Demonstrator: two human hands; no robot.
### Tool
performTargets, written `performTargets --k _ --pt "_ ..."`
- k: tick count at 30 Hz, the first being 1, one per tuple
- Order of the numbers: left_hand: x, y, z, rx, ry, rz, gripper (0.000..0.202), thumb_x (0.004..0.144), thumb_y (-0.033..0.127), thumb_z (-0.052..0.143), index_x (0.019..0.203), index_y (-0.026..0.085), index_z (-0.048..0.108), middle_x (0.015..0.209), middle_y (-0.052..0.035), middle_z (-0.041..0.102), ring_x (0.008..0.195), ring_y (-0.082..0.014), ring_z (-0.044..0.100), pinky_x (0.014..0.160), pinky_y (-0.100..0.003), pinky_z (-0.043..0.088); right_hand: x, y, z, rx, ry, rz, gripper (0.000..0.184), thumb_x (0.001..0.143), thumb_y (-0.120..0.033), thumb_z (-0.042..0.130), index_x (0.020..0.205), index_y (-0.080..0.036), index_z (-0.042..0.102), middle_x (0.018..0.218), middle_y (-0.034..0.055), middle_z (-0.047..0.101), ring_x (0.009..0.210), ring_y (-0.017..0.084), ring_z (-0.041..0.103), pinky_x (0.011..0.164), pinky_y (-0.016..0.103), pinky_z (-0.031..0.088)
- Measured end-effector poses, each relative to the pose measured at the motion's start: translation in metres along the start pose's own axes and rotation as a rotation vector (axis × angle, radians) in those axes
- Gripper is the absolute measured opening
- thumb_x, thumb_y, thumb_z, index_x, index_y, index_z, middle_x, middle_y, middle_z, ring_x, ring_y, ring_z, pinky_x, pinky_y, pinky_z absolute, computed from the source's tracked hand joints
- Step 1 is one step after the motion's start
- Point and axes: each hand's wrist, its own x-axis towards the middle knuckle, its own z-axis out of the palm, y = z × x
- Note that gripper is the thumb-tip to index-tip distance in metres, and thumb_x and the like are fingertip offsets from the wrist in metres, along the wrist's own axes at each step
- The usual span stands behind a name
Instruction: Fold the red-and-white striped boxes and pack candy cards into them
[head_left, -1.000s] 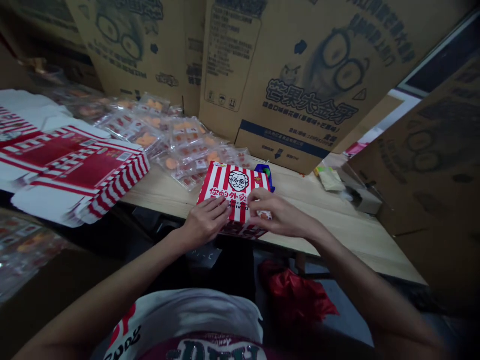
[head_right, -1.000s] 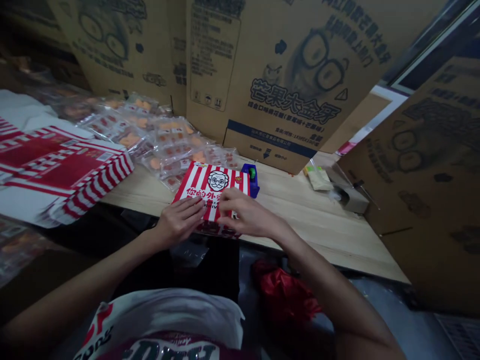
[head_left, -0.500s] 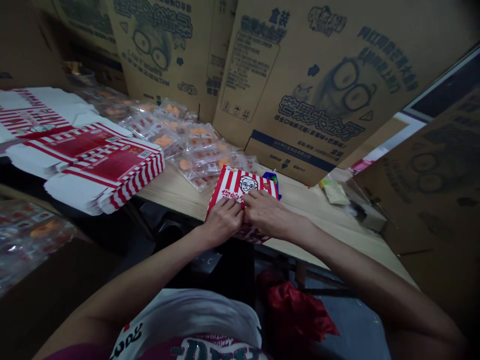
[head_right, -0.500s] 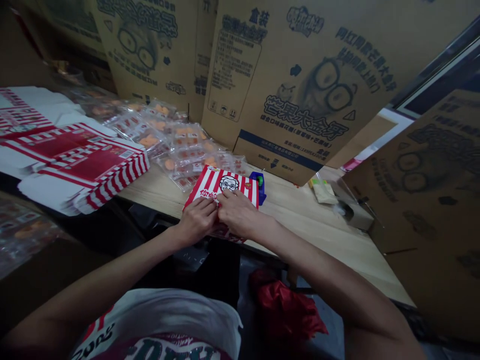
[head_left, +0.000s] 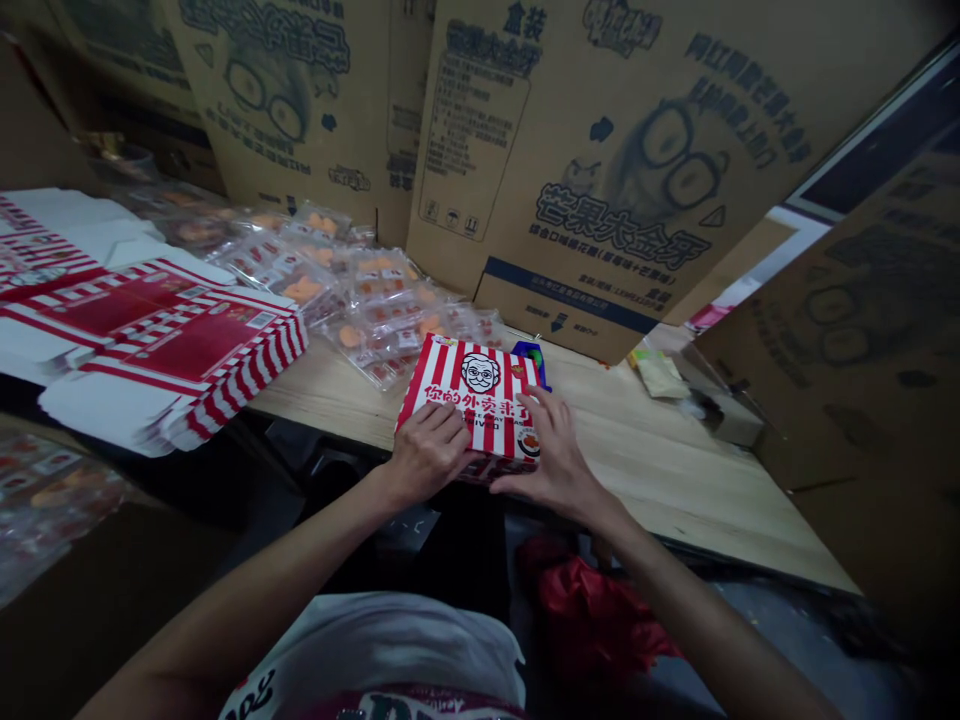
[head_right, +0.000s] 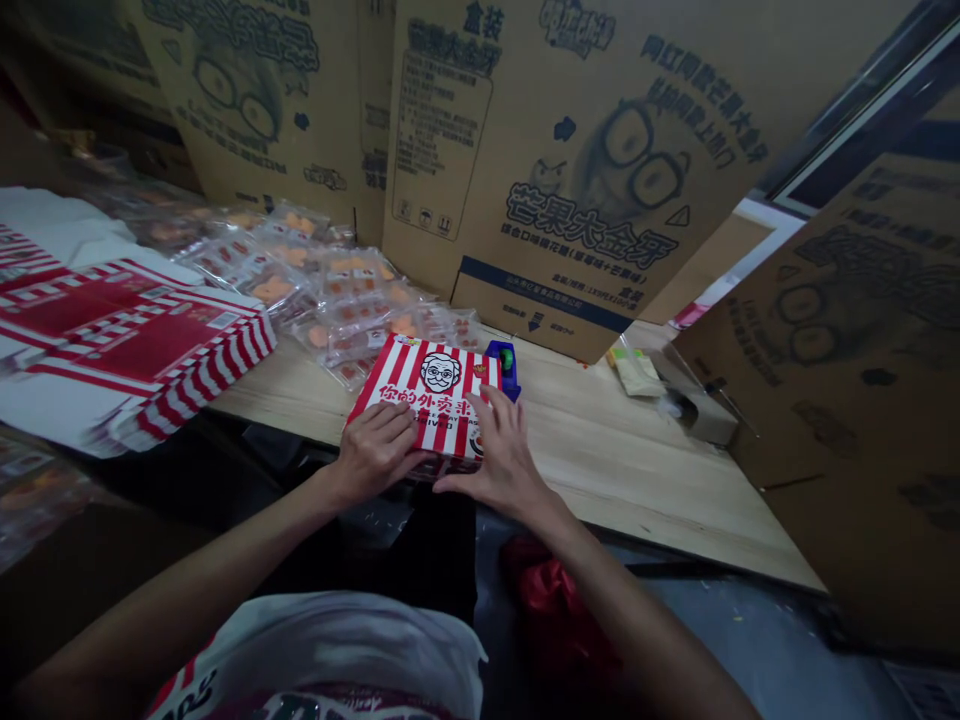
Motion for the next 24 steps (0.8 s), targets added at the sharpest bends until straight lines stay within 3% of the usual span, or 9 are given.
performTargets --k 2,4,9,12,19,24 --pt "-0.001 0.000 0.001 -0.003 0.000 0.000 0.022 0.087 0.033 0.060 0.085 0.012 0.066 0.093 -0.0124 0.071 0.095 -0.0273 0.063 0.086 -0.041 0.049 0.005 -0.002 0.016 -0.051 -0.059 0.070 0.104 0.064 -0.075 0.064 0.143 -0.017 0.029 0.149 0.0219 0.027 0.139 0.040 0.024 0.111 0.064 0.012" --pt "-0.002 -0.001 0.001 -0.010 -0.006 0.002 0.018 0.087 0.029 0.059 0.086 0.013 0.066 0.093 -0.0131 0.071 0.095 -0.0276 0.063 0.084 -0.042 0.050 0.016 -0.002 0.023 -0.070 -0.109 0.144 0.102 0.069 -0.073 0.062 0.147 -0.019 0.024 0.154 0.0201 0.017 0.143 0.039 0.015 0.111 0.065 0.005" --pt "-0.002 -0.001 0.002 0.015 0.015 0.039 0.019 0.086 0.029 0.059 0.086 0.012 0.067 0.092 -0.0131 0.071 0.094 -0.0285 0.064 0.084 -0.043 0.051 0.034 0.005 0.023 -0.004 -0.300 0.305 0.115 0.064 -0.071 0.067 0.152 -0.021 0.012 0.158 0.0196 0.004 0.145 0.040 0.002 0.111 0.066 0.005" --pt "-0.003 -0.003 0.002 0.009 0.009 0.049 0.019 0.087 0.030 0.058 0.085 0.013 0.066 0.093 -0.0132 0.070 0.095 -0.0280 0.063 0.084 -0.042 0.050 0.037 0.009 0.024 0.024 -0.352 0.330 0.119 0.063 -0.071 0.068 0.153 -0.021 0.007 0.159 0.0195 -0.001 0.145 0.040 -0.003 0.111 0.066 0.003" --pt "-0.003 -0.003 0.006 -0.022 0.023 0.032 0.018 0.087 0.028 0.058 0.084 0.012 0.067 0.094 -0.0155 0.070 0.095 -0.0287 0.064 0.082 -0.042 0.051 0.039 0.009 0.021 0.095 -0.373 0.382 0.113 0.067 -0.065 0.068 0.153 -0.022 0.008 0.159 0.0173 -0.003 0.146 0.035 -0.007 0.113 0.062 0.000" --pt "-0.002 0.001 0.001 -0.025 0.009 0.023 0.018 0.086 0.028 0.061 0.087 0.011 0.067 0.097 -0.0164 0.071 0.098 -0.0303 0.065 0.084 -0.043 0.053 0.038 0.018 0.023 0.193 -0.167 0.476 0.110 0.064 -0.061 0.072 0.150 -0.020 0.018 0.159 0.0180 -0.004 0.146 0.035 -0.003 0.114 0.061 0.005"
